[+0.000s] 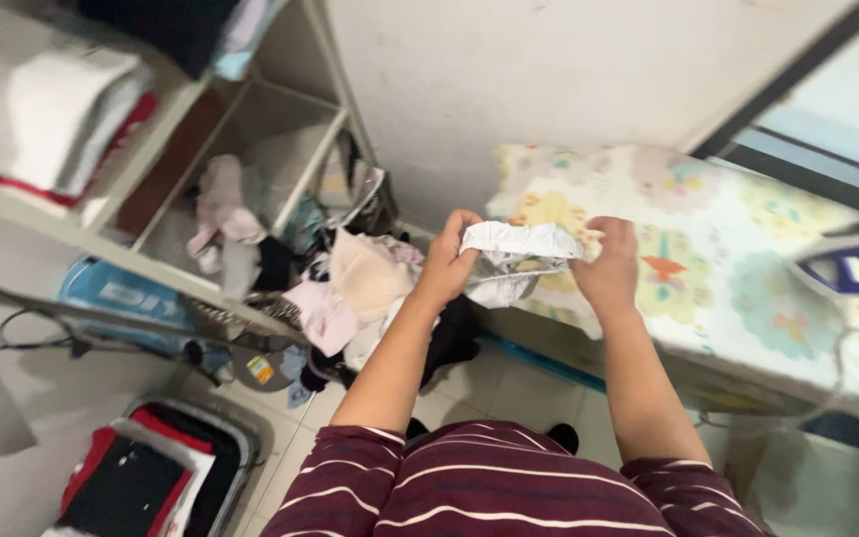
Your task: The person irons a white shirt using an iron, folds the shirt by hand, and places it into a shelf. The person then irons a small patterned garment and places it into the same shelf.
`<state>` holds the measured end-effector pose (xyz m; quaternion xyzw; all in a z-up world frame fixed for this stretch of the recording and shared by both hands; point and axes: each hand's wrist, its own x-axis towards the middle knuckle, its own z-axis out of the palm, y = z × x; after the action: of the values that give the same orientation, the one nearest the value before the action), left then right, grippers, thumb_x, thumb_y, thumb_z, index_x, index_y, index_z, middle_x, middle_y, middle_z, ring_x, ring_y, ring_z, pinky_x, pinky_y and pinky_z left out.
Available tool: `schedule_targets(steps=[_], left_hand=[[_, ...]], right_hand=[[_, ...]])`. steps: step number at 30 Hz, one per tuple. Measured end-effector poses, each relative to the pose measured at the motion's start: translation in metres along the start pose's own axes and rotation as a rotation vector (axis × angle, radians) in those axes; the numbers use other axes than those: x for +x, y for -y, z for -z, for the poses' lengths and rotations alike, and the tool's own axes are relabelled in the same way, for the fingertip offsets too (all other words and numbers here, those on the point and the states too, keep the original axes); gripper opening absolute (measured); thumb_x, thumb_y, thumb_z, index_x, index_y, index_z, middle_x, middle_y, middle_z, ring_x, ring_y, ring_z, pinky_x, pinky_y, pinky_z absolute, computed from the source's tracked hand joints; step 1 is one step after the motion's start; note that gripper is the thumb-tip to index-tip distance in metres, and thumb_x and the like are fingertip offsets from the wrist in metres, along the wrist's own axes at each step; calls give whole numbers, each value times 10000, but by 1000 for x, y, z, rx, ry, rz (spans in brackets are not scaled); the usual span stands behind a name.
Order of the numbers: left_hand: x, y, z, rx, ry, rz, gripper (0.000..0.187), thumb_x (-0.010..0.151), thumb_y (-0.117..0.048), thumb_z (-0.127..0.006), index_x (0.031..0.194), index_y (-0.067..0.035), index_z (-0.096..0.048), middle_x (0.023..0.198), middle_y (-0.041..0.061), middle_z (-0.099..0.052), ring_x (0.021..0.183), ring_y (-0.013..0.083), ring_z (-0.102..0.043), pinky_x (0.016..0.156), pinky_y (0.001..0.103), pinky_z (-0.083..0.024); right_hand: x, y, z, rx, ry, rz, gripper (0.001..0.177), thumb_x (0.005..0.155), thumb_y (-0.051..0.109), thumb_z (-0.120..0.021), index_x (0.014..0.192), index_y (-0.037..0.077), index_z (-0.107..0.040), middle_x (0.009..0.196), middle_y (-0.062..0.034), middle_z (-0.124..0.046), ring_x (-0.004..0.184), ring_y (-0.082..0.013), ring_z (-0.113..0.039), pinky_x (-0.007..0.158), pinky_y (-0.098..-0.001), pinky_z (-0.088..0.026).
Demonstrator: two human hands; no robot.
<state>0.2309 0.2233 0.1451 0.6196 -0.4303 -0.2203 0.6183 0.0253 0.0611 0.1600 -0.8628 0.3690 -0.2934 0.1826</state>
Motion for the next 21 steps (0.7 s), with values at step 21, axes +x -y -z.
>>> schedule_targets(steps=[21], left_hand=[[16, 107, -351, -682, -228, 766, 180, 875, -115, -678, 1032, -33, -645, 898, 71, -704, 781, 174, -676, 668, 356, -558]], right_hand=[[-13, -286, 68, 292, 385, -135, 485, 805, 174, -832, 1251, 70, -676, 1254, -163, -675, 1035, -298, -692, 819, -412, -532]])
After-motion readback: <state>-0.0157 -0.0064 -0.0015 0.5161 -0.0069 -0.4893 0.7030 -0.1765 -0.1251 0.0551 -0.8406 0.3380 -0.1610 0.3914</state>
